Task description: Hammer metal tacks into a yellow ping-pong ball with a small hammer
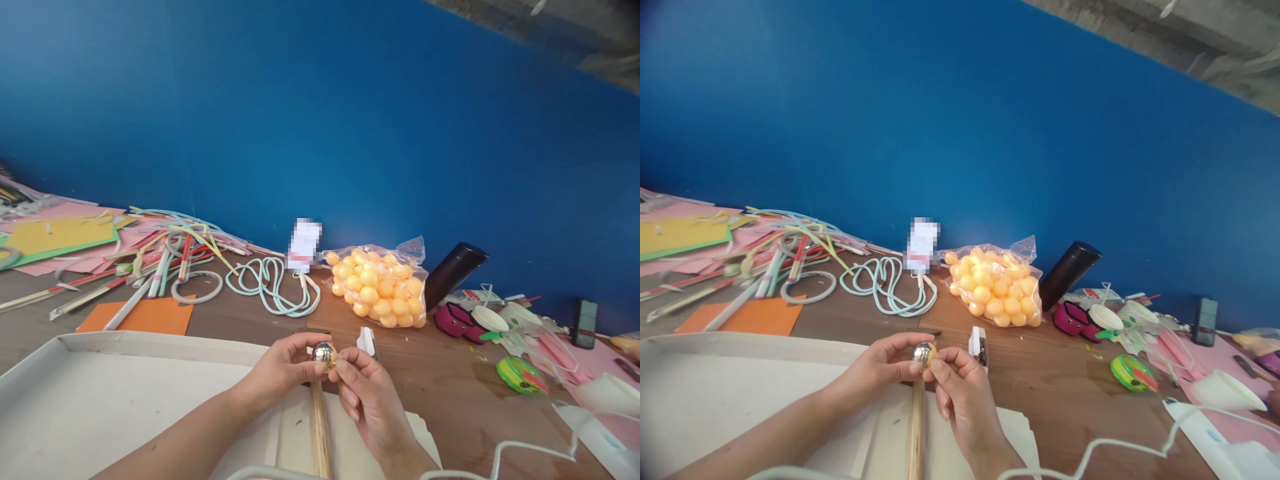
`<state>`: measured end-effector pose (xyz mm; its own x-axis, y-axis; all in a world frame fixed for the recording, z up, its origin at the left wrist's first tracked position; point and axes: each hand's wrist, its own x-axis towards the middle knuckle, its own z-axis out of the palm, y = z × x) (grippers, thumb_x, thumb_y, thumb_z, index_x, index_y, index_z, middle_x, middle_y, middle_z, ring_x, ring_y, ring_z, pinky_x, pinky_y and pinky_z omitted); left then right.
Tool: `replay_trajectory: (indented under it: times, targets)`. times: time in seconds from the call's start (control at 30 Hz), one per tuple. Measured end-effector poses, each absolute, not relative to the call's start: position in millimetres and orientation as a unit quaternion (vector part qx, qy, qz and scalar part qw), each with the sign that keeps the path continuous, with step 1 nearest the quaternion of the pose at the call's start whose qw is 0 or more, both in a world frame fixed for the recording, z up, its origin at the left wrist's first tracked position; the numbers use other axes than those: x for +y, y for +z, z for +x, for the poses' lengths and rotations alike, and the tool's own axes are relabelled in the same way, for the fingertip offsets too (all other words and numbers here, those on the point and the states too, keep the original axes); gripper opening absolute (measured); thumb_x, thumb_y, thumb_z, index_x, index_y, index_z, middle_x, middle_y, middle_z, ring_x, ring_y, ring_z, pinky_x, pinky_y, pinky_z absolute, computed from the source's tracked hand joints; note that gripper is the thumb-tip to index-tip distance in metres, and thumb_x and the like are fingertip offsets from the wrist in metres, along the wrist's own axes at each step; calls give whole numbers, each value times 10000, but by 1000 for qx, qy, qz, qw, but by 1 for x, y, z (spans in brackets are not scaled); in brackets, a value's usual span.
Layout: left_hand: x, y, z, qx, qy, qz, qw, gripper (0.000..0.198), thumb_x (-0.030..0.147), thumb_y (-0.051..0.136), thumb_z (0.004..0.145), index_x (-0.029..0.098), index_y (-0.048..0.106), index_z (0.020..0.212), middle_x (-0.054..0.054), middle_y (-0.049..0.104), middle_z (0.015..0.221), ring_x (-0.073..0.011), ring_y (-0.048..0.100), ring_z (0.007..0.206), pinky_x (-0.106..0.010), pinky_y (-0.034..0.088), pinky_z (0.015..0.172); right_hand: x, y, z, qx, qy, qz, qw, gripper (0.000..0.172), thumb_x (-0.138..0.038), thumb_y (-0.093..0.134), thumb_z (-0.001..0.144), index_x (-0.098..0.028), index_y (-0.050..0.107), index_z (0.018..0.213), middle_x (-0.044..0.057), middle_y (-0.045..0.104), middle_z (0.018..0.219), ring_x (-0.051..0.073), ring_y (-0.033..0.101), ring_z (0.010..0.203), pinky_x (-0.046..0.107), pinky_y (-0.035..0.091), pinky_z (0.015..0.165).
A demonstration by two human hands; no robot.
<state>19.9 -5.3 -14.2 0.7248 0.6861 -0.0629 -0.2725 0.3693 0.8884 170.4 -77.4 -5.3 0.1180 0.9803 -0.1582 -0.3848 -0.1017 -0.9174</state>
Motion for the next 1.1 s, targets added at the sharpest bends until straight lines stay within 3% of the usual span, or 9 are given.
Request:
replay_trajectory:
  times: [0.6,0.9,1.1]
  targets:
    - [-8,-10,18,231,303,481,790,452,239,710,682,162,575,1106,-69,692,845,-193,622,832,-343,465,784,-80,-2,170,-338,566,-491,570,151,-290,649,780,-169,558,776,-17,634,643,-5,342,331,120,247,321]
    - [-7,-20,24,233,322,467,790,471,243,761,607,155,612,1046,-67,664,854,-190,616,767,-321,456,707,-74,-11,171,-357,554,-516,548,296,-394,685,720,-161,503,697,-17,626,600,-11,328,273,109,257,257]
    - [-7,-23,24,217,331,461,794,451,232,768,604,141,619,1020,-78,645,898,-195,609,795,-334,453,736,-72,-22,175,-395,548,-508,535,320,-436,652,741,-168,482,697,-26,616,574,-16,325,258,100,264,248]
